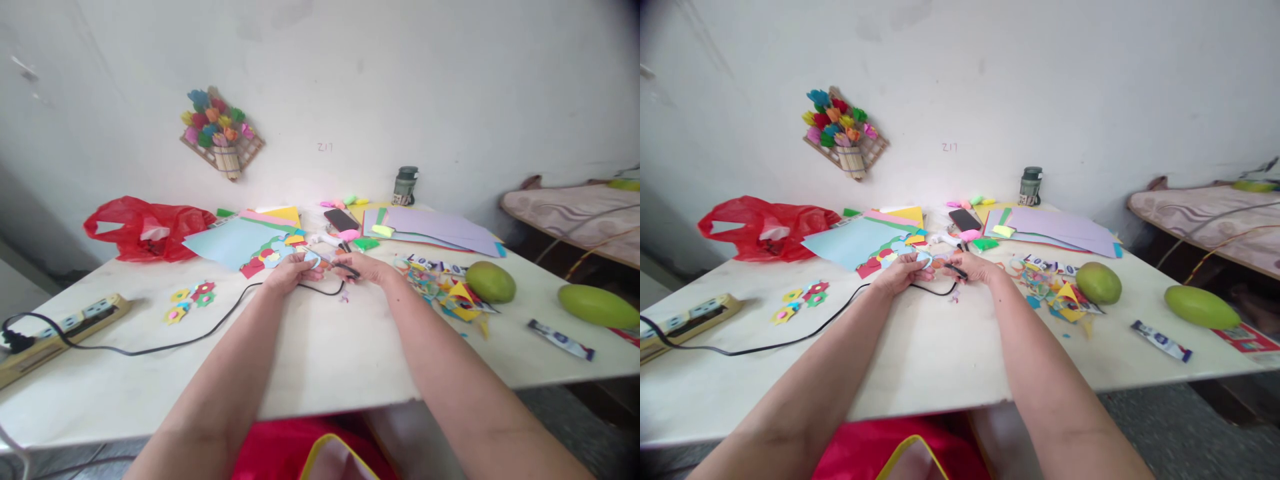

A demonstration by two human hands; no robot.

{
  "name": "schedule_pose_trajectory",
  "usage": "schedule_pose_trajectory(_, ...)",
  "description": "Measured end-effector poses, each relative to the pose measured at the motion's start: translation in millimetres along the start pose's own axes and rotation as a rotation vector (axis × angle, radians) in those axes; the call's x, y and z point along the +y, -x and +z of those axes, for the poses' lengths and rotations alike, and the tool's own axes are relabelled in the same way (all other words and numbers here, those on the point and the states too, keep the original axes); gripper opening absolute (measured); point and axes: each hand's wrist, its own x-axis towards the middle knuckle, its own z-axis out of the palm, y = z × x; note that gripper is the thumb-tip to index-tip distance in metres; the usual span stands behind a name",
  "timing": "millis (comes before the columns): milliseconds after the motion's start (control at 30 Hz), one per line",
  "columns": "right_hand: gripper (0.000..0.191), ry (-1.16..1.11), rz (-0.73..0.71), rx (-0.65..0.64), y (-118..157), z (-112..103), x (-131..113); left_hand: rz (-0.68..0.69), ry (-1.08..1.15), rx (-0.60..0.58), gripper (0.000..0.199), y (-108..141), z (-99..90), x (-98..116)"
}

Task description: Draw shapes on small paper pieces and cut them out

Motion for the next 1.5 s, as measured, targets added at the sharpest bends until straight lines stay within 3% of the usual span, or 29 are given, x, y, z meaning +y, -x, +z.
schedule_pose_trajectory(167, 0.019, -0.032, 0.072, 0.026, -1.1, 0.3, 0.7, -0.002, 0.002, 0.010, 0.021, 0.6, 1.5, 1.0)
schedule_pose_trajectory(500, 0.023, -0.040, 0.034, 0.014, -4.5, -1.8, 6.3, 0.007, -0.002, 0.011, 0.024, -0.1, -0.4, -0.6)
schedule_pose_trajectory(933, 0.044, 0.148, -0.030, 0.101, -2.3, -2.1, 0.2, 0.044, -0.056, 0.027, 0.030, -0.3, -0.4, 0.1)
schedule_pose_trajectory(1500, 0.036, 0.483, -0.050, 0.203, 2.6, -1.0, -10.4, 0.100, -0.191, 0.052, 0.031, -3.2, -13.7, -1.9)
